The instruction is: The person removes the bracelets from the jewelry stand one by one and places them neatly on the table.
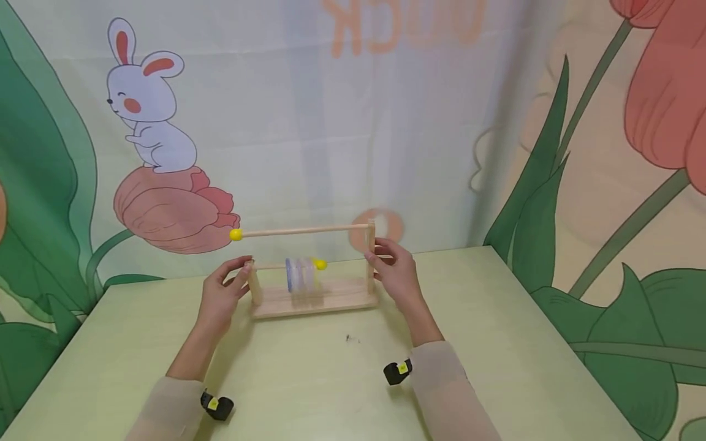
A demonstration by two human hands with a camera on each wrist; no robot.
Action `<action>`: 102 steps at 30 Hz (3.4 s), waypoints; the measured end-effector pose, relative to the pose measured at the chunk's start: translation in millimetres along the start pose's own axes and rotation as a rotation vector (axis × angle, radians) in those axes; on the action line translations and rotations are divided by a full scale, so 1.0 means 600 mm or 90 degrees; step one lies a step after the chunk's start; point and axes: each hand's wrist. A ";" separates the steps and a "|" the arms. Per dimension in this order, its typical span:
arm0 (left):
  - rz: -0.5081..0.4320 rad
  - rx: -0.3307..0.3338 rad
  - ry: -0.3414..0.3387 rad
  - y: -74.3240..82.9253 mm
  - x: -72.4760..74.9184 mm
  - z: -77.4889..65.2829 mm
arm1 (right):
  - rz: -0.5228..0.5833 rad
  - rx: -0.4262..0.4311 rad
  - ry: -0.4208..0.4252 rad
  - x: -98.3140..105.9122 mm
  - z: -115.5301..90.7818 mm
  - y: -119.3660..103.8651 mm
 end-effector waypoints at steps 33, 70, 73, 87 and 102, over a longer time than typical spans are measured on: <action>0.047 -0.006 -0.055 -0.006 -0.061 -0.014 | -0.253 0.065 0.074 0.045 -0.003 -0.019; 0.078 -0.008 -0.061 -0.003 -0.055 -0.013 | -0.446 0.440 -0.191 -0.081 -0.062 -0.009; 0.075 -0.009 -0.062 -0.002 -0.055 -0.013 | -0.457 0.438 -0.194 -0.082 -0.061 -0.006; 0.075 -0.021 -0.054 -0.001 -0.054 -0.013 | -0.423 0.415 -0.188 -0.085 -0.059 0.004; 0.072 -0.014 -0.064 -0.002 -0.050 -0.007 | -0.338 0.367 -0.126 -0.094 -0.054 0.020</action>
Point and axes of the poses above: each hand's wrist, its own z-axis towards the middle knuckle, its own x-axis out of the back of the hand, y = z × x, and after that the axes turned 15 degrees about y, right-handed
